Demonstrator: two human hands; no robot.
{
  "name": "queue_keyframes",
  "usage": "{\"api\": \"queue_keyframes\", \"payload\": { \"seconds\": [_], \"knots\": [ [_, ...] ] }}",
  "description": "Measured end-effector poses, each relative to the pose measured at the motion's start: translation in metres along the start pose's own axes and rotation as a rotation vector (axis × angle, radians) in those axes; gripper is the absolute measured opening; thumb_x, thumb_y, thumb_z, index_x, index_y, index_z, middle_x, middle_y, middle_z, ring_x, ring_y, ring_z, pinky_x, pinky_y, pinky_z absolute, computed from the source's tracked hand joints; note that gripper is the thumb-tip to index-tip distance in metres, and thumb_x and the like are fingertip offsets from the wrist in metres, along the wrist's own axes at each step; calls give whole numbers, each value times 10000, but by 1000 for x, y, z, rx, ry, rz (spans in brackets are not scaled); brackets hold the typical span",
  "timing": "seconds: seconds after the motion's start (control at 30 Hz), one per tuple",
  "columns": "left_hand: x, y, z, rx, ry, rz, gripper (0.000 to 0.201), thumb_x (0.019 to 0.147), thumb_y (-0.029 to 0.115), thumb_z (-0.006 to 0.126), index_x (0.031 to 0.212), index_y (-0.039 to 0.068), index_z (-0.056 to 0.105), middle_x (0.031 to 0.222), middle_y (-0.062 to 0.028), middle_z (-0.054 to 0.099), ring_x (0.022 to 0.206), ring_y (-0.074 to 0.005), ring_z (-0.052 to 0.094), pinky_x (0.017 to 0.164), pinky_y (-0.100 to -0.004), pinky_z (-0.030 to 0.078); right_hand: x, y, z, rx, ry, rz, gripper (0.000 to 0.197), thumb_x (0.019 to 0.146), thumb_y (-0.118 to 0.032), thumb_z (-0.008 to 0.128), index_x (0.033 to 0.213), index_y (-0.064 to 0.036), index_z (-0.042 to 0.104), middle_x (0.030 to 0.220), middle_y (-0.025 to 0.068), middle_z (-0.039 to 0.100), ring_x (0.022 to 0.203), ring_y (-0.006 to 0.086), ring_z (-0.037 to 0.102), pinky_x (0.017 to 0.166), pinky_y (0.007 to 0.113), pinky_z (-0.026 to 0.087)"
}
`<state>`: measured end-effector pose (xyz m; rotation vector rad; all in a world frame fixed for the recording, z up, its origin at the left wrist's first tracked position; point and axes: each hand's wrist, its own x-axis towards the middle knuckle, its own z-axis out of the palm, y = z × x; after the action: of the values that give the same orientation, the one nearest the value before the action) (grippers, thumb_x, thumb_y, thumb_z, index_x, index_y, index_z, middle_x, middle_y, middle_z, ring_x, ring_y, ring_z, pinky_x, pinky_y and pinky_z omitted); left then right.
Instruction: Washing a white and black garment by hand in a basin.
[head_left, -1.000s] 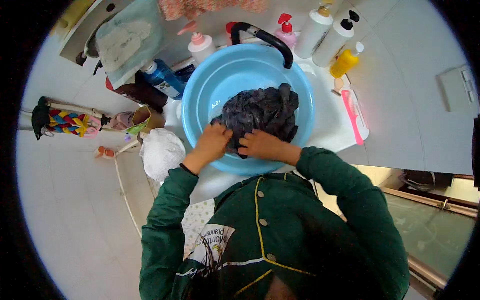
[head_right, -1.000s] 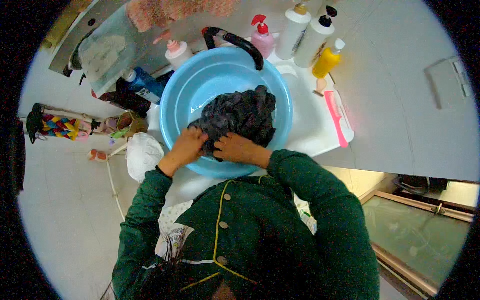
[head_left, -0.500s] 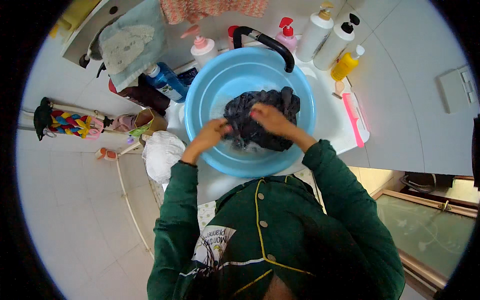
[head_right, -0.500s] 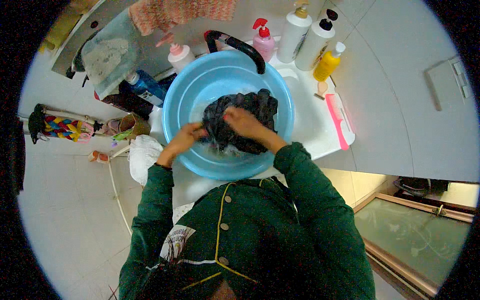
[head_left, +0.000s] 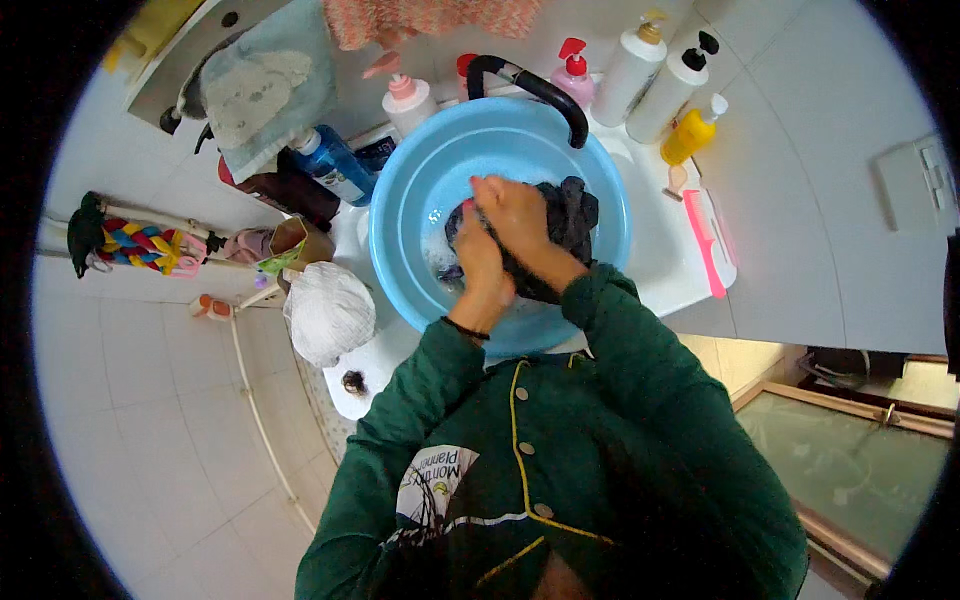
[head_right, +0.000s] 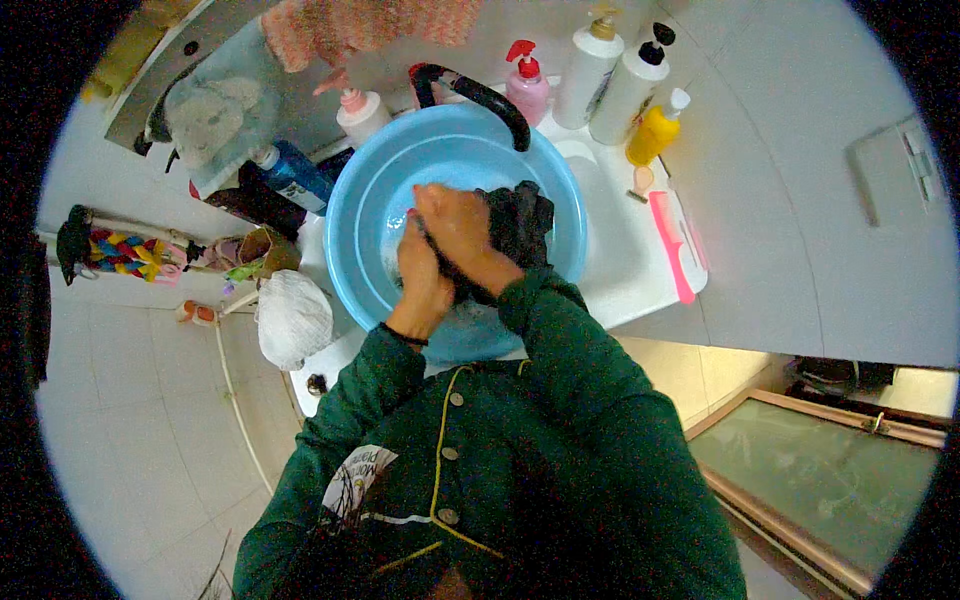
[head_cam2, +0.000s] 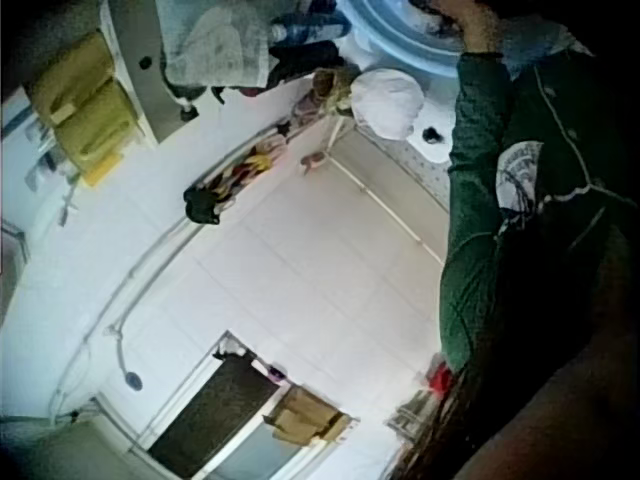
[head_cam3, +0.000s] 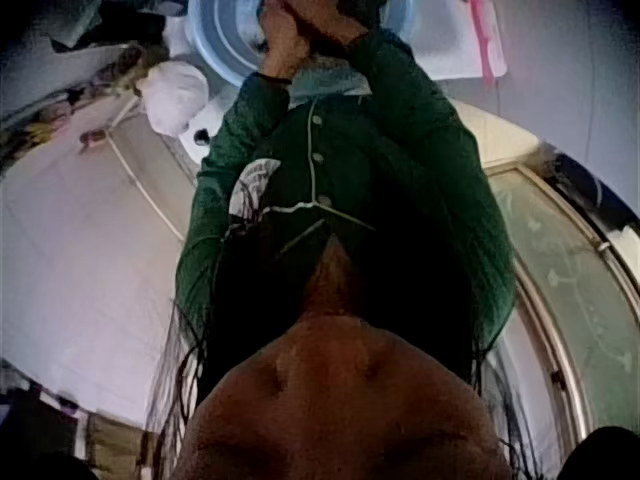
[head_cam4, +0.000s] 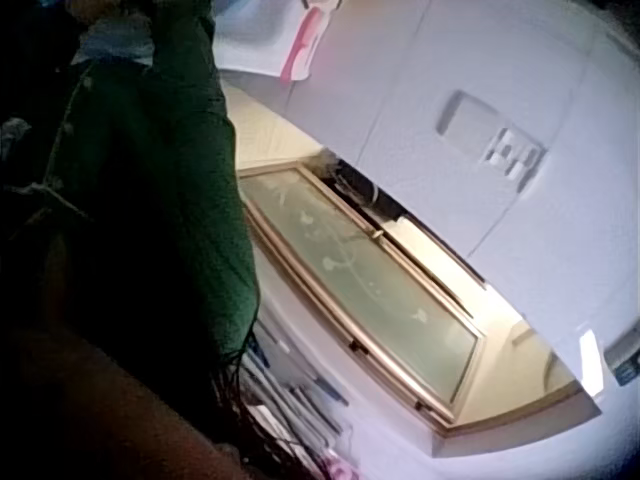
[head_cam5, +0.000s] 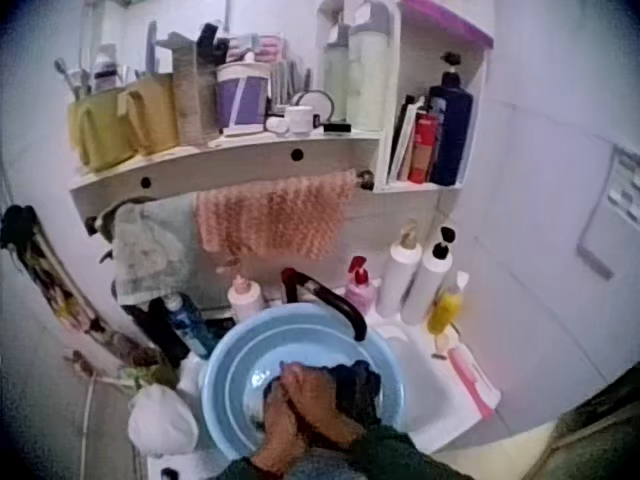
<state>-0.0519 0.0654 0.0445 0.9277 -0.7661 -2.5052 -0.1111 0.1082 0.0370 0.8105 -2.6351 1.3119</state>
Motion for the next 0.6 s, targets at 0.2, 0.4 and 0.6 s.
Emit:
{"api": "queue_keyframes", "payload": {
  "seconds": [0.2, 0.4, 0.6],
  "knots": [
    [-10, -11, 9, 213, -36, 138, 318, 912, 305, 378, 872, 46, 557, 842, -74, 561, 798, -186, 544, 718, -335, 429, 13, 3, -9, -39, 5, 65, 281, 841, -315, 476, 715, -96, 600, 616, 160, 554, 557, 351, 549, 554, 421, 443],
    [-4, 2, -5, 209, -46, 38, 304, 885, 292, 449, 1022, 38, 547, 981, -75, 554, 930, -158, 510, 783, -286, 404, 10, -8, -1, 77, -31, 26, 375, 868, -357, 447, 662, -66, 560, 628, 171, 548, 600, 376, 533, 536, 444, 397],
    [-14, 43, -3, 63, -207, -192, 401, 887, 366, 454, 1103, 32, 503, 1095, -101, 535, 998, -212, 521, 899, -357, 396, 14, -2, -13, -267, 52, -283, 277, 874, -261, 435, 702, -88, 565, 637, 144, 570, 587, 327, 566, 505, 441, 422]
  ]
}}
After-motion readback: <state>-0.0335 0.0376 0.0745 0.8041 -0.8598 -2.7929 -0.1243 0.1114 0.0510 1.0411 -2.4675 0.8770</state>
